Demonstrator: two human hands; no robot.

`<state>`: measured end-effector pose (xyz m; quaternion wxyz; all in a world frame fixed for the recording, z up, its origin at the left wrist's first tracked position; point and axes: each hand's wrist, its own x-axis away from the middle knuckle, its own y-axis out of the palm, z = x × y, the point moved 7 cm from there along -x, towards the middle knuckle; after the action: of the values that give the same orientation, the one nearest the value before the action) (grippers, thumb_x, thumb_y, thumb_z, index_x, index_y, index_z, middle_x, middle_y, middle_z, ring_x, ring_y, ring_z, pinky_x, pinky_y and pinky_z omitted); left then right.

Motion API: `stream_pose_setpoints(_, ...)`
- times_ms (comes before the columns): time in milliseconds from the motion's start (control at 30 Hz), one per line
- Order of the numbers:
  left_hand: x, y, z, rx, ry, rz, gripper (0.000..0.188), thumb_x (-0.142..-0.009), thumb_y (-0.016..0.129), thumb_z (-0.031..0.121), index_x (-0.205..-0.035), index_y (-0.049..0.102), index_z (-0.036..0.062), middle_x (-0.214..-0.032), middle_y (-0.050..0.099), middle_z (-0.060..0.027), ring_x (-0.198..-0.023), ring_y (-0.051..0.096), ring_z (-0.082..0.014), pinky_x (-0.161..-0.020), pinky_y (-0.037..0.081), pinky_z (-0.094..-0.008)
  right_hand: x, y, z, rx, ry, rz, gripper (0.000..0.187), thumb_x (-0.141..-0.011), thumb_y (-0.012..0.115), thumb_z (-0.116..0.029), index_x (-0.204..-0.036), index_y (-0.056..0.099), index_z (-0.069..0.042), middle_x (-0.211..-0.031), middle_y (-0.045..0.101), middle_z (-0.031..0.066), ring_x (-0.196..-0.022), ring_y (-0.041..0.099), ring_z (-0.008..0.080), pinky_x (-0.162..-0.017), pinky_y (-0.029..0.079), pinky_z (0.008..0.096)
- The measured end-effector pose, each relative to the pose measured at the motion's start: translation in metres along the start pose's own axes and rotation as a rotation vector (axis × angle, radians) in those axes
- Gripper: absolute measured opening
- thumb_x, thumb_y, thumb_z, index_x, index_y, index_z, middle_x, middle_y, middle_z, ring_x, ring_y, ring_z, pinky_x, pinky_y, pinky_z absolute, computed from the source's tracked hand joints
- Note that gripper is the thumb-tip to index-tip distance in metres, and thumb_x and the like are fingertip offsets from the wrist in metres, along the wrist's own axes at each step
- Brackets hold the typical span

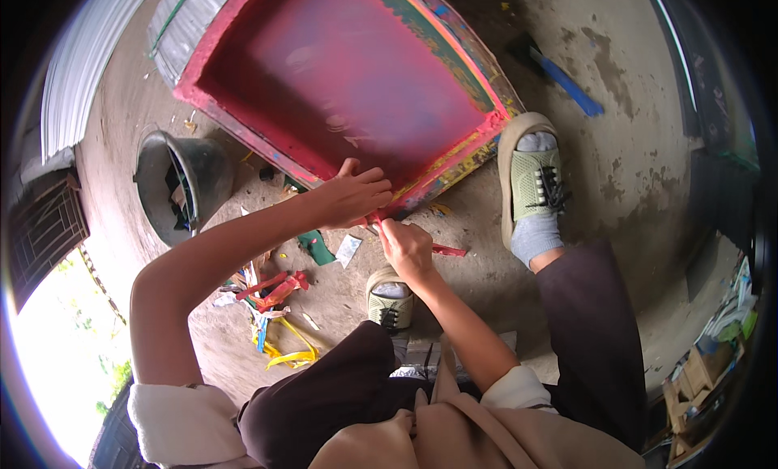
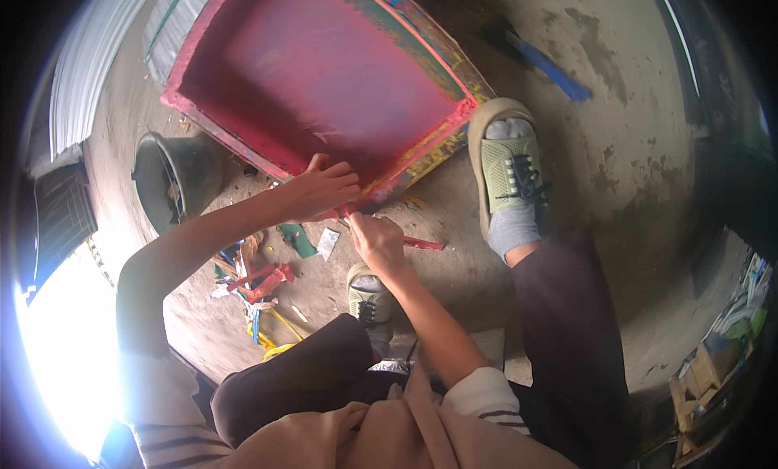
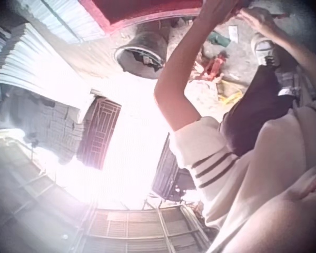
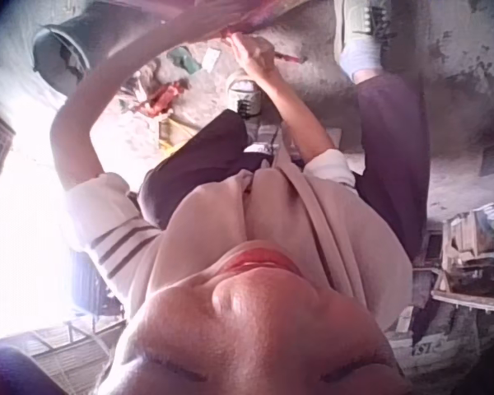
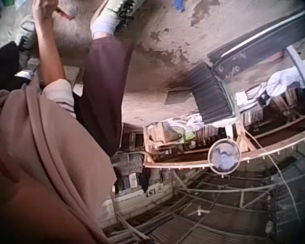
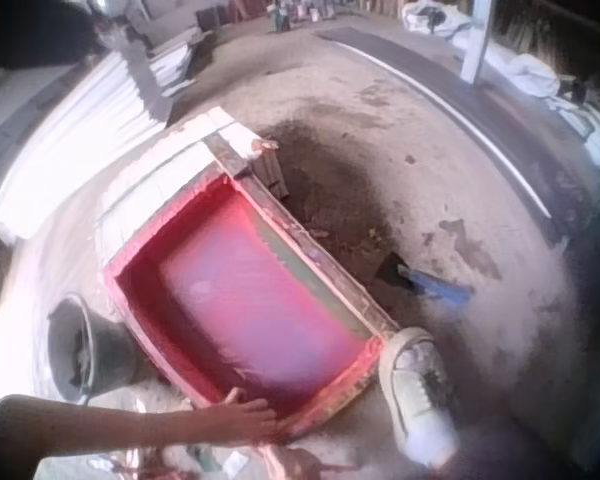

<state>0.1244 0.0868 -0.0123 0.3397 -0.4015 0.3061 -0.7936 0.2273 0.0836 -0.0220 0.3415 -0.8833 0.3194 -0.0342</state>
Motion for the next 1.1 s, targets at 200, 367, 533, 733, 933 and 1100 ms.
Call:
stream_pose_setpoints(200, 0.007, -0.008, 0.004, -0.014, 0.005, 0.062, 0.054, -0.061, 0.079, 0.021, -0.104, 0.049, 0.0109, -0.102, 0.046, -0.0026, -0.105, 0.042, -0.0215, -0.089, 0.032, -0.0444, 0.003, 0.001, 0.004, -0.047, -0.007, 0.009, 0.016, -0.074, 0.061, -0.003, -0.072, 0.047, -0.009, -0.056, 0.046, 0.0040, -0.048, 0.051, 0.0201, -0.048, 0.042, 0.0321)
stream_pose_setpoints(367, 0.001, -0.004, -0.003, 0.071, -0.022, 0.017, 0.054, -0.060, 0.079, 0.020, -0.104, 0.049, 0.0091, -0.103, 0.050, -0.0048, -0.104, 0.047, -0.0234, -0.090, 0.037, -0.0377, -0.001, 0.000, 0.005, -0.114, 0.003, -0.001, 0.017, -0.075, 0.062, -0.004, -0.072, 0.046, -0.009, -0.057, 0.047, 0.0043, -0.049, 0.052, 0.0209, -0.049, 0.043, 0.0326)
stream_pose_setpoints(533, 0.003, 0.011, -0.006, 0.060, -0.113, 0.054, 0.054, -0.057, 0.080, 0.020, -0.102, 0.052, 0.0068, -0.102, 0.054, -0.0063, -0.102, 0.052, -0.0244, -0.089, 0.039, -0.0355, -0.001, 0.001, 0.007, -0.138, 0.003, -0.009, 0.017, -0.077, 0.064, -0.005, -0.074, 0.048, -0.008, -0.059, 0.050, 0.0059, -0.051, 0.054, 0.0233, -0.049, 0.044, 0.0348)
stream_pose_setpoints(733, 0.003, 0.009, -0.007, 0.101, -0.159, 0.075, 0.050, -0.056, 0.080, 0.020, -0.095, 0.051, 0.0083, -0.097, 0.052, -0.0062, -0.101, 0.050, -0.0252, -0.086, 0.037, -0.0385, -0.002, -0.001, 0.006, -0.115, -0.006, -0.014, 0.014, -0.078, 0.064, -0.007, -0.078, 0.050, -0.008, -0.060, 0.050, 0.0053, -0.052, 0.054, 0.0226, -0.049, 0.044, 0.0345)
stream_pose_setpoints(933, 0.003, 0.004, -0.003, 0.097, -0.210, 0.083, 0.046, -0.058, 0.078, 0.023, -0.091, 0.050, 0.0085, -0.093, 0.051, -0.0060, -0.100, 0.048, -0.0241, -0.081, 0.034, -0.0378, -0.006, -0.002, 0.002, -0.143, 0.010, -0.006, 0.018, -0.075, 0.066, -0.005, -0.072, 0.049, -0.007, -0.062, 0.053, 0.0074, -0.053, 0.055, 0.0260, -0.049, 0.044, 0.0369)
stream_pose_setpoints(1100, 0.008, 0.001, -0.004, 0.096, -0.217, 0.188, 0.044, -0.059, 0.077, 0.022, -0.090, 0.049, 0.0091, -0.092, 0.050, -0.0056, -0.099, 0.048, -0.0246, -0.080, 0.034, -0.0376, -0.016, -0.007, -0.013, -0.122, -0.010, 0.015, 0.016, -0.076, 0.066, -0.007, -0.074, 0.050, -0.008, -0.060, 0.053, 0.0063, -0.053, 0.056, 0.0238, -0.049, 0.045, 0.0359)
